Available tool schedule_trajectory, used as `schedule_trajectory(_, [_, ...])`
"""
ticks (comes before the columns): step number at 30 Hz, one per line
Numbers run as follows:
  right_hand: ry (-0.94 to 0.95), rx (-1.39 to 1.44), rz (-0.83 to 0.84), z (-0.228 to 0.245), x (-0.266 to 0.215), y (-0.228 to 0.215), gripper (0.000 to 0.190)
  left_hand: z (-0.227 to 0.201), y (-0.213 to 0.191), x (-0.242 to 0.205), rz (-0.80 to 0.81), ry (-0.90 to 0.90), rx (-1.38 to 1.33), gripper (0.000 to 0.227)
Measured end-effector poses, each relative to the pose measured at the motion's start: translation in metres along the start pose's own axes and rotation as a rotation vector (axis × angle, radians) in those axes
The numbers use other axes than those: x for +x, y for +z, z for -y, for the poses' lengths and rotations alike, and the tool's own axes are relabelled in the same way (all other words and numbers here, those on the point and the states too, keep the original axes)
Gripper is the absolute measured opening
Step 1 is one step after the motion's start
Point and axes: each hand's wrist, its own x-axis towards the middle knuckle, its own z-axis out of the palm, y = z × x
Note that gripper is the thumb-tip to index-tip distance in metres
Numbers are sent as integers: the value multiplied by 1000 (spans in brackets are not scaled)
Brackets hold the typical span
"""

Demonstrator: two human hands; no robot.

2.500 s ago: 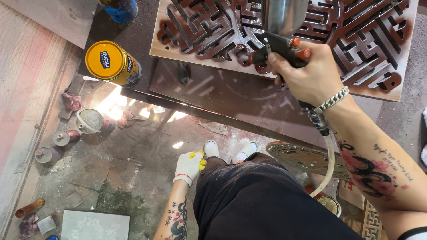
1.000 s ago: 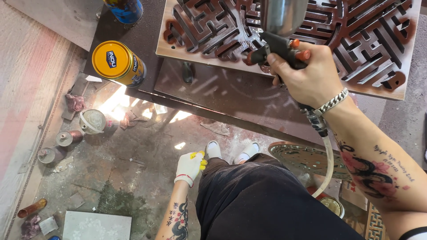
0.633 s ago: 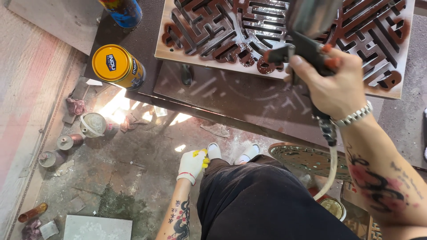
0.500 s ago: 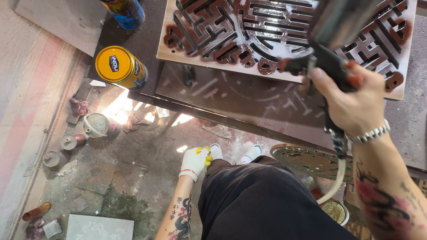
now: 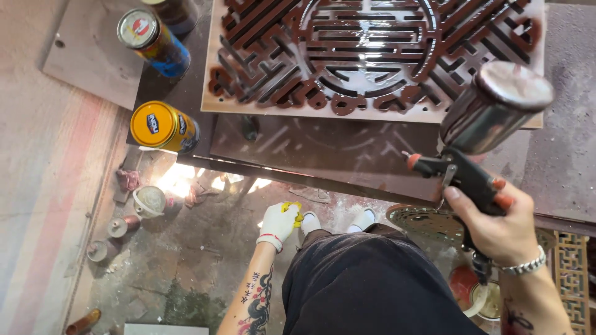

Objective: Spray painting a decorative wooden panel with lacquer.

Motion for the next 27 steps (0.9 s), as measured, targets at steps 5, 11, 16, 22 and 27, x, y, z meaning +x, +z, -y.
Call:
schedule_trajectory(5, [34, 30, -99, -19, -19, -10, 14, -27, 18, -5, 22, 26, 64, 32])
schedule_trajectory(11, [-22, -60, -212, -52, -27, -46, 19, -41, 47, 11, 14, 70, 48, 34])
schedule_trajectory(16, [-17, -324, -369, -129, -40, -92, 17, -57, 64, 10, -55, 68, -94, 34])
schedule_trajectory(22, [23, -253, -462, -162, -33, -133, 13, -51, 84, 17, -216, 102, -252, 31])
schedule_trajectory(27, [69, -209, -506, -206, -17, -154, 29, -71, 94, -4, -276, 75, -203, 24])
